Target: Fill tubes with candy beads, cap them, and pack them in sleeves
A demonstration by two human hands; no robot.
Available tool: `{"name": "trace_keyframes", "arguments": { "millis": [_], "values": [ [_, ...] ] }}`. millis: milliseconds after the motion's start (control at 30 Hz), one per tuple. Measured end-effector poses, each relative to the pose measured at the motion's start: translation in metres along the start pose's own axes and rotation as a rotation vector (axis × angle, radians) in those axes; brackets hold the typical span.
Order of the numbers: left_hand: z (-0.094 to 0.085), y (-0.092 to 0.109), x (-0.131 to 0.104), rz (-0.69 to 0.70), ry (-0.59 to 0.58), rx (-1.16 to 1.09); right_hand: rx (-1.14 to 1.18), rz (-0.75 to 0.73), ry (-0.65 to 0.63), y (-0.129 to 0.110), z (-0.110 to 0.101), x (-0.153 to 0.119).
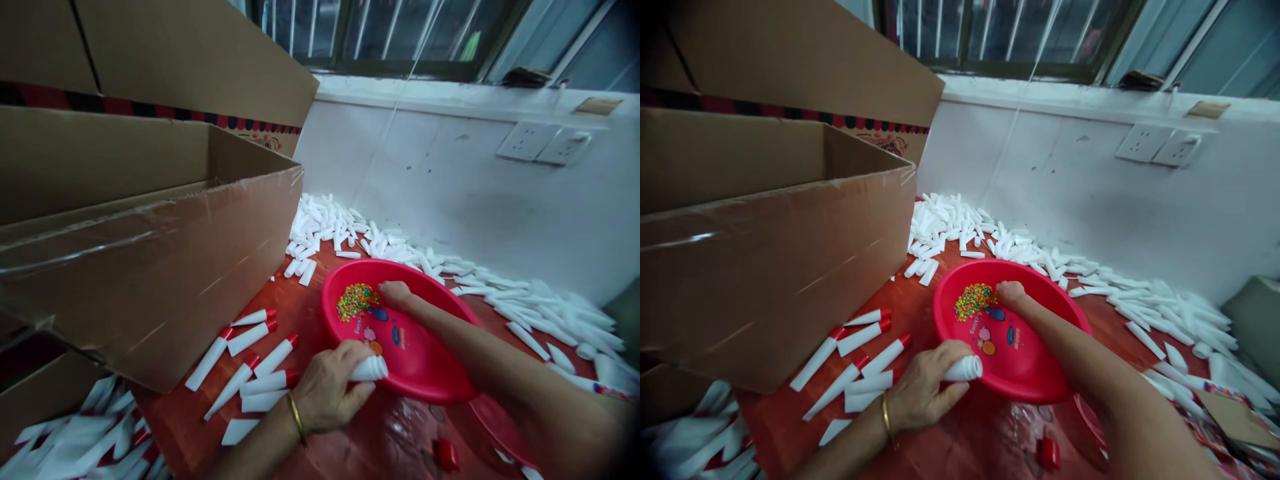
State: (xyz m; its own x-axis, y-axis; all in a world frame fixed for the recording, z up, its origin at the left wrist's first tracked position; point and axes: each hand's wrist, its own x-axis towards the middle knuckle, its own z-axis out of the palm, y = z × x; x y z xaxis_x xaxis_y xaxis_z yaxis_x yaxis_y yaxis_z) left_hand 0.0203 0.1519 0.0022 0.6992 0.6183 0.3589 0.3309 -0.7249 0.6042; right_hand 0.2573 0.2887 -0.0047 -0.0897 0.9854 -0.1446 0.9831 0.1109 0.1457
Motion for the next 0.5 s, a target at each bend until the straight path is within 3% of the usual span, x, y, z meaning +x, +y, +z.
{"name": "trace_keyframes", "arguments": {
  "millis": [167,333,500],
  "values": [
    [0.014,0.011,-0.006,-0.038,-0.040,-0.003,0.165,-0.051,-0.031,-0.014,0.021,0.020],
    [0.027,0.023,-0.016,-0.068,-0.111,-0.005,0.515,-0.144,-0.056,-0.041,0.035,0.015],
    [0.015,0.035,-0.020,-0.170,-0.157,-0.053,0.979,-0.203,-0.097,-0.058,0.033,-0.007]
  ]
}}
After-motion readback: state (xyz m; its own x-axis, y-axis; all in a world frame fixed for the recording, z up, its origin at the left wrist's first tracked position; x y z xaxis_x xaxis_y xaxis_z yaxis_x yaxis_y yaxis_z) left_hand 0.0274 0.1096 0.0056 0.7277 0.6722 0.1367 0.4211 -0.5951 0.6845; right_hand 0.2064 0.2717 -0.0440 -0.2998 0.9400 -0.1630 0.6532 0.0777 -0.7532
